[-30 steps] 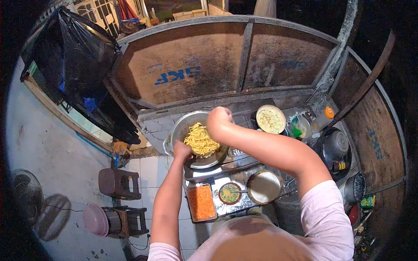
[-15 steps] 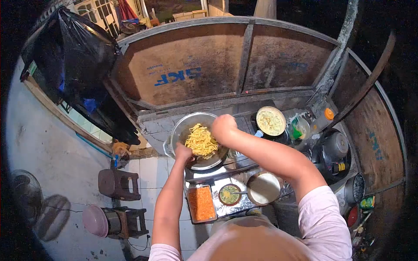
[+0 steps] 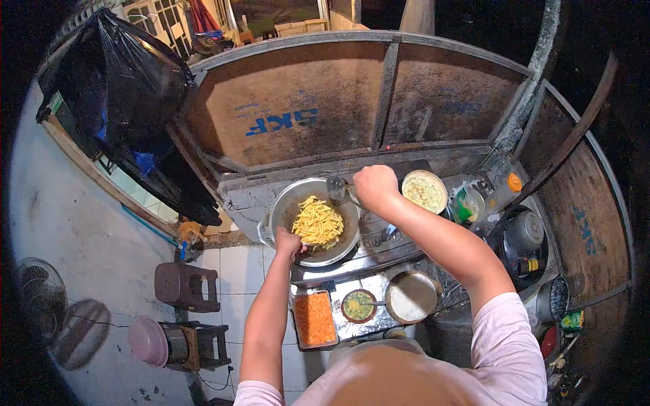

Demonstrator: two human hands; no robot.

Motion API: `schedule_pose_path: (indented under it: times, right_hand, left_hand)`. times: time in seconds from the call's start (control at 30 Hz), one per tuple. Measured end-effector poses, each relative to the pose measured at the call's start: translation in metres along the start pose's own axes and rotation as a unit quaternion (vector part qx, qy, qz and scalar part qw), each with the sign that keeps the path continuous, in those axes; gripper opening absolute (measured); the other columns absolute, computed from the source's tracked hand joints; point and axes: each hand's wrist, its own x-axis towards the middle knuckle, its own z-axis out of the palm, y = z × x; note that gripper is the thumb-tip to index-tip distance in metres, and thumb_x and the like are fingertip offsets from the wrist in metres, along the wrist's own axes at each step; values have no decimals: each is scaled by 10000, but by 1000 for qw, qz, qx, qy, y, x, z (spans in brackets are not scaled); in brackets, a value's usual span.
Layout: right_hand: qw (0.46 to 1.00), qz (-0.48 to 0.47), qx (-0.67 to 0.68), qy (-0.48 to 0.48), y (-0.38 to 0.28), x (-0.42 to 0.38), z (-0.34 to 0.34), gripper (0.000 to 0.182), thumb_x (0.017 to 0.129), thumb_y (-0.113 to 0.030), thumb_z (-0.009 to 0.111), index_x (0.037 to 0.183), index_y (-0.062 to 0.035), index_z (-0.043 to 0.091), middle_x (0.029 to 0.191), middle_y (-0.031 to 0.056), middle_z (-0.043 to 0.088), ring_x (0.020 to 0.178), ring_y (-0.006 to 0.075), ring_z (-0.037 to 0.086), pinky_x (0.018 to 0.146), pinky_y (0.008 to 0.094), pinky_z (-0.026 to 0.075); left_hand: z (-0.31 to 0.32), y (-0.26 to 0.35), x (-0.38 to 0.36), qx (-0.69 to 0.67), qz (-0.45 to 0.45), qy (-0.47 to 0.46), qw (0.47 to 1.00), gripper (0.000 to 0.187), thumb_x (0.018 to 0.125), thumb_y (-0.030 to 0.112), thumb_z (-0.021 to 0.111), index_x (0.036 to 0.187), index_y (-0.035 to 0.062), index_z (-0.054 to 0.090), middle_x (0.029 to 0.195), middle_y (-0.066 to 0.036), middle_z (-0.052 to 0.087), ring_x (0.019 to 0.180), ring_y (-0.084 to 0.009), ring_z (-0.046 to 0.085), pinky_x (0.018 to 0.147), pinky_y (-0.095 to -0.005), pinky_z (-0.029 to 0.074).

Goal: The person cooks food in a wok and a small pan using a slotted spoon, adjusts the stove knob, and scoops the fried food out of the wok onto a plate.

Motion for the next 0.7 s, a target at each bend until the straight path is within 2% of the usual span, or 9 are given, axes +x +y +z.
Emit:
schedule_pose_path:
  times: [0.03,0.2,0.3,0.37,0.5,0.57,0.7]
  right_hand:
    - [1000,12,-3,-14,4,1,6,174,816,-181,577,788,-157,747,791,49,720,741,221,707,590,356,541]
    - [1000,2,-9,27,15,-2,36,179,814,-174,572,770,-153,744,761,55,713,722,220,706,575,356,538]
    - [999,-12,-8,37,12,-1,52,183,819,-176,569,764,-156,743,754,46,711,719,213,705,569,352,532]
    - [1000,-1,-6,18,5,-2,55,189,823,-178,565,759,-161,742,759,47,712,731,207,704,572,345,529]
    - [999,-31,-6,21,-7,7,73,197,828,-178,559,757,-166,742,767,51,714,748,212,704,580,333,526]
    - [999,-25,36,-24,-11,14,82,200,826,-165,550,807,-119,744,834,85,720,798,235,707,641,371,553]
    - [995,22,84,-52,-13,14,111,176,806,-160,576,843,-130,745,849,94,717,816,246,705,680,384,555]
  left_hand:
    - [-1,-5,2,5,3,-5,1000,443,747,-105,477,1184,-82,406,792,-200,616,489,-245,613,358,-345,457]
    - [-15,-8,-7,-10,25,-6,1000,418,752,-87,510,1160,-60,427,802,-202,626,485,-232,608,374,-335,459]
    - [-25,0,-20,30,29,41,998,418,765,-63,524,1173,-50,431,777,-187,633,479,-217,605,378,-330,454]
    - [-35,5,-25,-16,44,3,999,431,733,-73,510,1155,-62,420,783,-203,614,474,-214,598,364,-345,441]
    - [-48,-10,-9,-17,62,20,998,414,762,-75,488,1165,-57,396,674,-158,607,443,-212,581,359,-314,426]
    - [-54,-4,-14,-40,54,15,998,433,768,-81,484,1185,-48,372,645,-152,596,445,-213,581,352,-309,414]
    - [-66,15,-20,-49,54,20,997,473,779,-64,485,1224,-40,329,641,-162,593,443,-211,575,353,-313,405]
